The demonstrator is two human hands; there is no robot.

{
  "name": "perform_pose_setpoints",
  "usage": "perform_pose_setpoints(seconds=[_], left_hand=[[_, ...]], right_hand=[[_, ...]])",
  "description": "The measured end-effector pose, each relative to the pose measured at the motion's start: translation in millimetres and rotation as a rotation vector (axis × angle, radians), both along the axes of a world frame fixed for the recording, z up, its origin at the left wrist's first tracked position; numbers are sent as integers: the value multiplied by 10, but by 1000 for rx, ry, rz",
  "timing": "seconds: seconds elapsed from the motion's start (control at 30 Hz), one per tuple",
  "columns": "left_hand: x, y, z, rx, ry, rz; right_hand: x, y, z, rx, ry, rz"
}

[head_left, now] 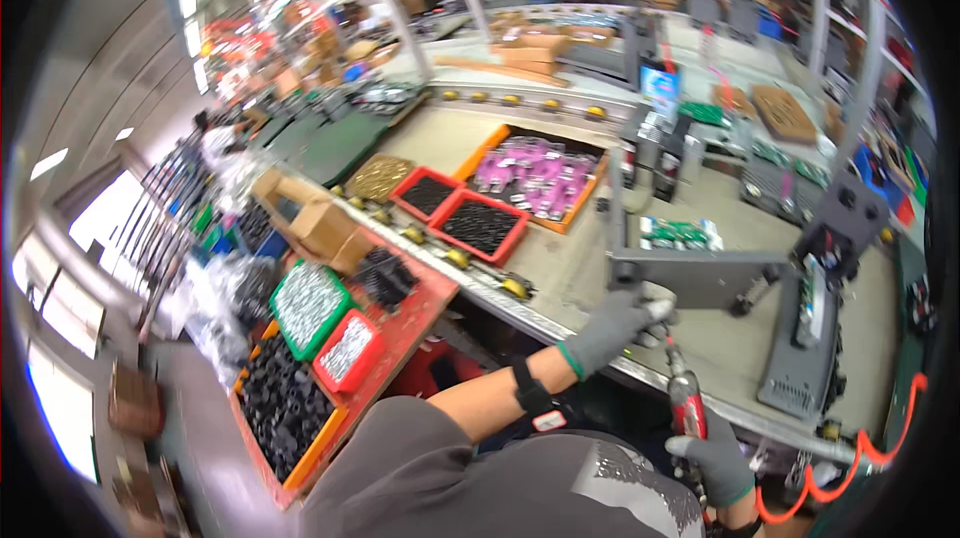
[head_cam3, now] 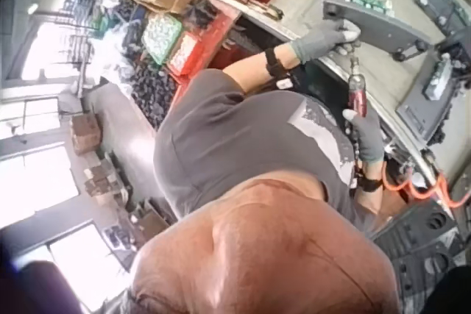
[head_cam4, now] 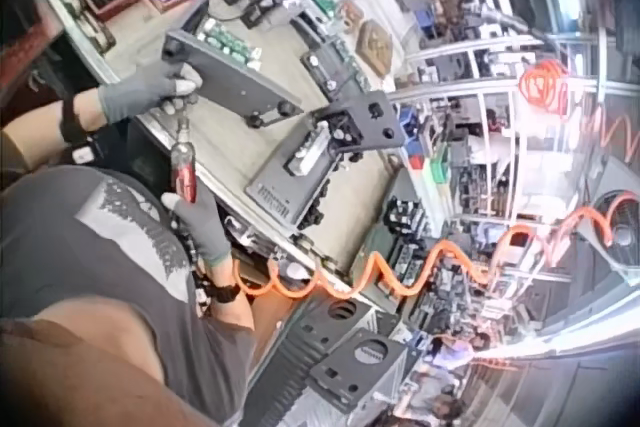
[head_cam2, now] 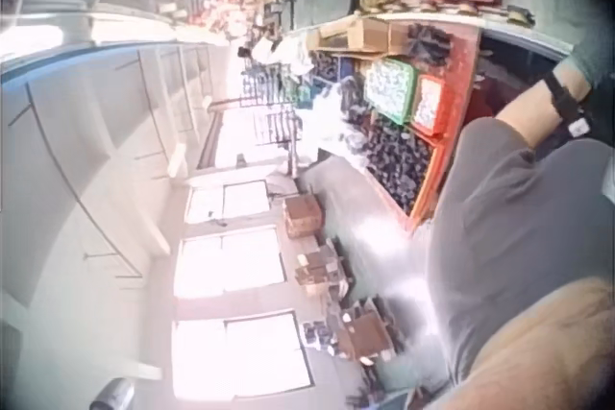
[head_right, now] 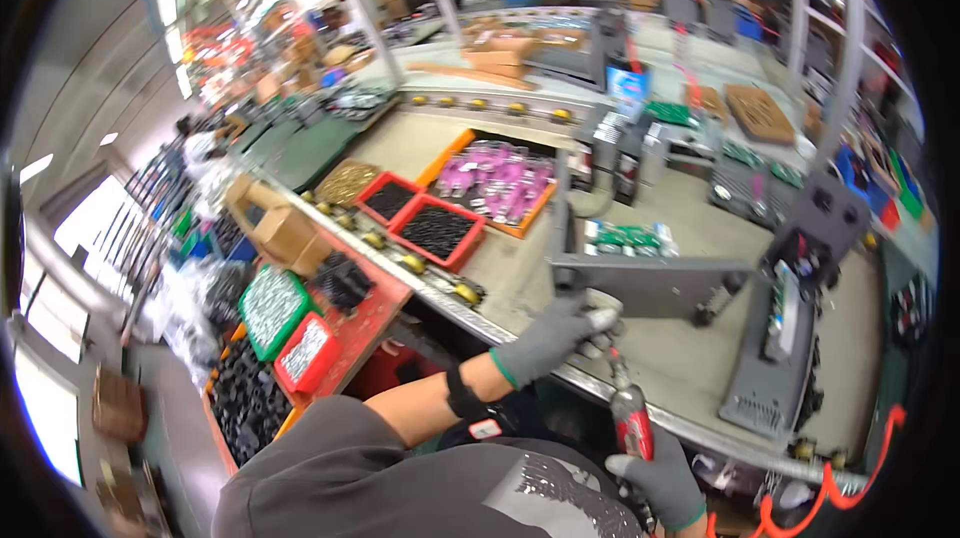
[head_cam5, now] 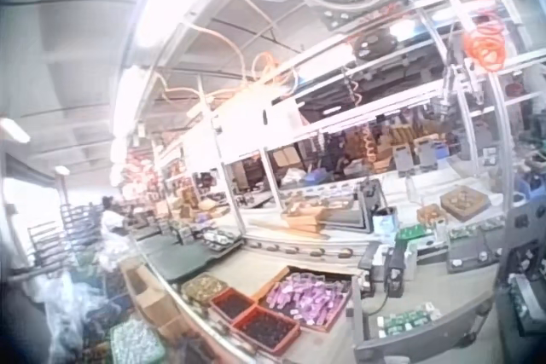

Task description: Assembling metal housings and internal components for electronic devices using a pneumatic screwdriver and various parts.

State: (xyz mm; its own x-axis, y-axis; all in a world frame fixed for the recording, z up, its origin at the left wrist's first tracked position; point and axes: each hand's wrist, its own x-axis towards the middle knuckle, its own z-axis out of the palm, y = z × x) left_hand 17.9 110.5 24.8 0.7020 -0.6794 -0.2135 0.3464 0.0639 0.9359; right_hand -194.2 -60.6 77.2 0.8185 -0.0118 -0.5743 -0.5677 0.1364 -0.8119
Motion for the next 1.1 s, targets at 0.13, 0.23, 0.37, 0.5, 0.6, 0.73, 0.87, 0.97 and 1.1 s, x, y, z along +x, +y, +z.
perform_pose_setpoints(seconds=[0.13,0.23,0.37,0.5,0.6,0.73,0.87,0.97,1.1], left_hand=[[-14,-21,6,23,-80,17],[-94,-47,37,33,2,59],[-226,15,194,180,-275,161],[-90,245,508,335,-1511,569],[225,291,752,792,-1737,338],[405,74,932,760,-1768,200],[393,-217,973,663,-1543,115],[545,-314,1025,601,-1490,141],[899,-343,1102,655,-1474,50]], right_hand=[[4,97,-4,-27,-7,-48],[-1,111,-4,-42,-9,-51],[-16,92,-26,-46,-55,-83],[-57,-39,-1,7,-61,-136],[-102,-168,51,55,-66,-94],[-116,-204,54,31,-87,-42],[-69,-148,10,78,-80,-46],[-43,-136,-36,52,-87,-33],[6,-137,-105,13,-73,-27]])
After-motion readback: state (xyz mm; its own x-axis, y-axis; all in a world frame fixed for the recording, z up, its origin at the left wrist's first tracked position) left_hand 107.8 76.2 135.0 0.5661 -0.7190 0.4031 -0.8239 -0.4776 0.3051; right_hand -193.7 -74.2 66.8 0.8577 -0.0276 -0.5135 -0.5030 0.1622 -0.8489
